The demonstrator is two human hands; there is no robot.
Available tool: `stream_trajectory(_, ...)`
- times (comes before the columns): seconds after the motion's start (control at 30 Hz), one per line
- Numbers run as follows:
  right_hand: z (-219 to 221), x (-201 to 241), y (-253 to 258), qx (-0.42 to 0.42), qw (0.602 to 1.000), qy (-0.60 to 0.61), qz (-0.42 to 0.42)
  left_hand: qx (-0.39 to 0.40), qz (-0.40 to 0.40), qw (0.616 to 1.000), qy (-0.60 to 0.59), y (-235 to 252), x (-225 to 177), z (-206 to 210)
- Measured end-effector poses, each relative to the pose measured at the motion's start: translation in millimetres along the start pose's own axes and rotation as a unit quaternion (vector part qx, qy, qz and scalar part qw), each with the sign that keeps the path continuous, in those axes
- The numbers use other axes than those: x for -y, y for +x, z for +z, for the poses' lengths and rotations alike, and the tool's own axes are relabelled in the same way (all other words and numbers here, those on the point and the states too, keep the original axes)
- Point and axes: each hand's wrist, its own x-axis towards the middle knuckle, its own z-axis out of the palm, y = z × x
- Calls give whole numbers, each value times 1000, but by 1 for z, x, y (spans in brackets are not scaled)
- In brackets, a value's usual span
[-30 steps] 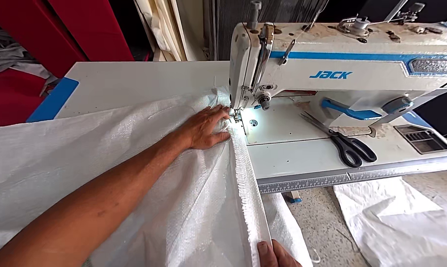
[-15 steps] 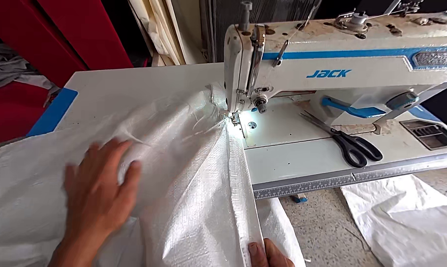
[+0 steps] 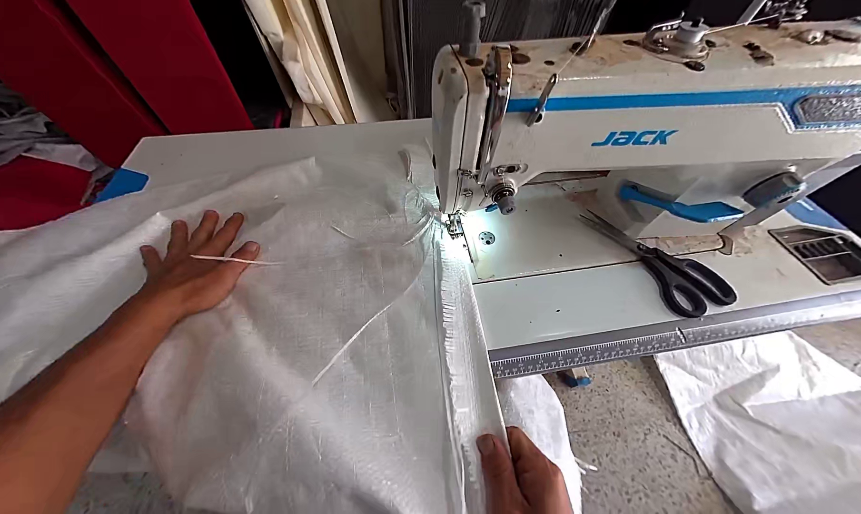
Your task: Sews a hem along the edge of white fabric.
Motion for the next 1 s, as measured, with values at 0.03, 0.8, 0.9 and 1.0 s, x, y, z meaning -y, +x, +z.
stream_trajectory(0.03, 0, 0, 1, 3, 1000, 4, 6, 0, -3, 1000, 0, 1, 0, 0)
stream_trajectory(0.8, -4, 5, 38, 36, 999, -8, 22, -77, -93, 982, -143, -67, 135, -26)
stream_trajectory(0.9, 2, 6, 44, 40, 999, 10, 22, -55, -87, 984, -146, -44, 131, -32)
stream_trajectory(1.0, 5, 8, 49, 42, 999, 16, 25, -37, -80, 984, -158, -22, 137, -36)
